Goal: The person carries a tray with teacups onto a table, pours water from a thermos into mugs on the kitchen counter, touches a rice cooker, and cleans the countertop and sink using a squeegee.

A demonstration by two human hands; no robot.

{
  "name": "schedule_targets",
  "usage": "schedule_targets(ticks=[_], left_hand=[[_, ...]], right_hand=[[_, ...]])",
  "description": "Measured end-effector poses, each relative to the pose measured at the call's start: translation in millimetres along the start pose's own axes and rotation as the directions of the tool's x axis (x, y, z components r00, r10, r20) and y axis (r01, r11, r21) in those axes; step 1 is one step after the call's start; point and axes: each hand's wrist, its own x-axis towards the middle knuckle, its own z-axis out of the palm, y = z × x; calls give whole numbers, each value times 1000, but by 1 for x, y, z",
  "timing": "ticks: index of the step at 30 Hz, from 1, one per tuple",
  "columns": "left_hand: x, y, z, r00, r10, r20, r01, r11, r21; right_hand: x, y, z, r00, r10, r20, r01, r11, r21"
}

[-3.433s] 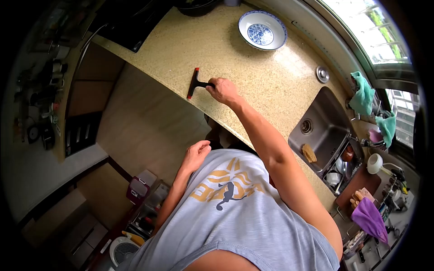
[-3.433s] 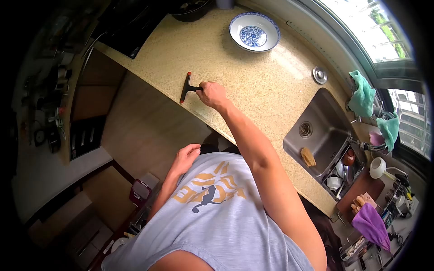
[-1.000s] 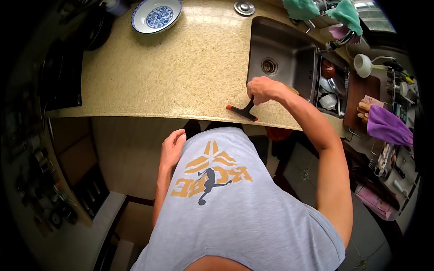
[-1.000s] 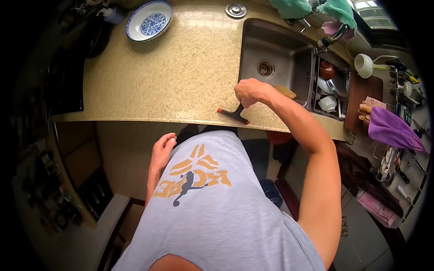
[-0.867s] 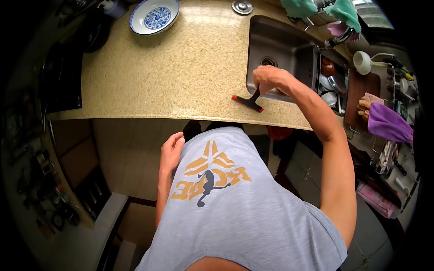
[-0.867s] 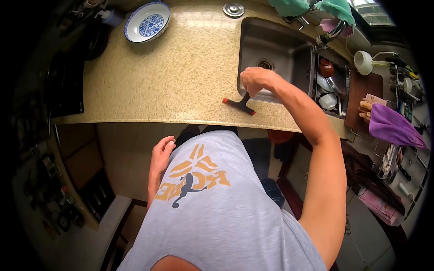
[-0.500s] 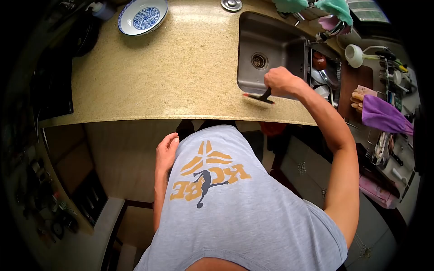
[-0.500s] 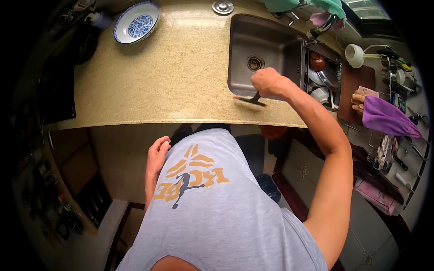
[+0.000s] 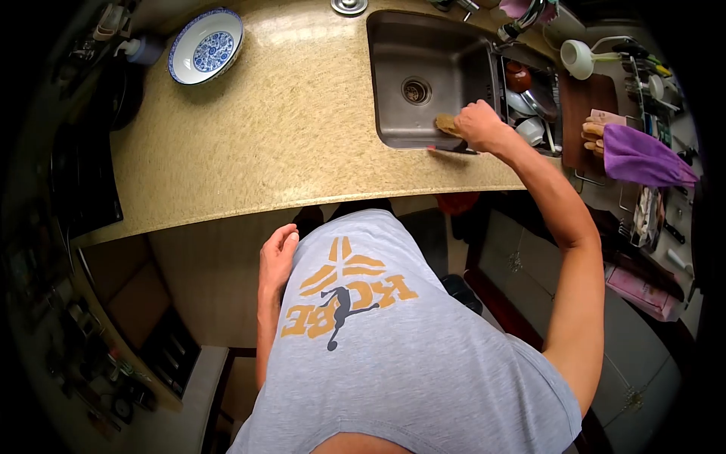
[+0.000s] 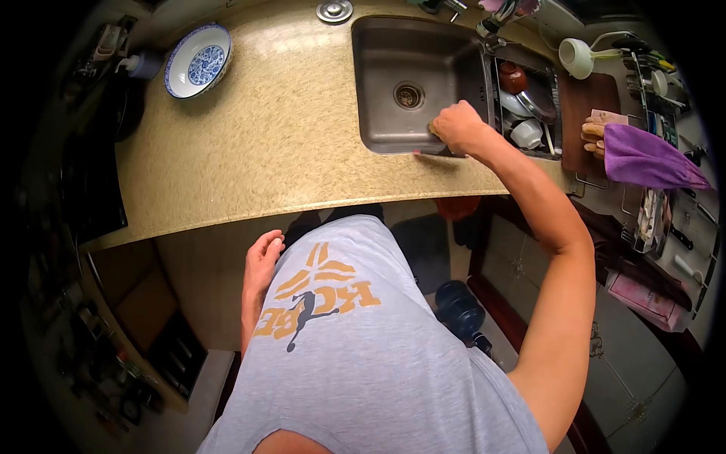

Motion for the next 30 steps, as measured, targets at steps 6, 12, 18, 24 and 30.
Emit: schedule_targets(ticks=[6, 12, 18, 24, 30], left_hand=[[4, 6, 0, 999, 29, 30, -31, 998, 47], [1, 8, 2, 999, 17, 45, -19, 998, 54], [3, 9, -6, 999, 47, 14, -47, 997, 65], [-51, 108, -6, 917, 394, -58, -398, 901, -174], [-188, 285, -19, -191, 976, -100, -808, -214, -548]], right_hand=[[6, 19, 49, 973, 104, -207, -100, 995, 26], [-13, 30, 68, 996, 55, 70, -52, 998, -34], [5, 35, 71, 991, 97, -90, -95, 995, 32], [6, 12, -40, 892, 255, -373, 57, 755, 653], [90, -103, -104, 888, 19, -460, 412, 414, 812]])
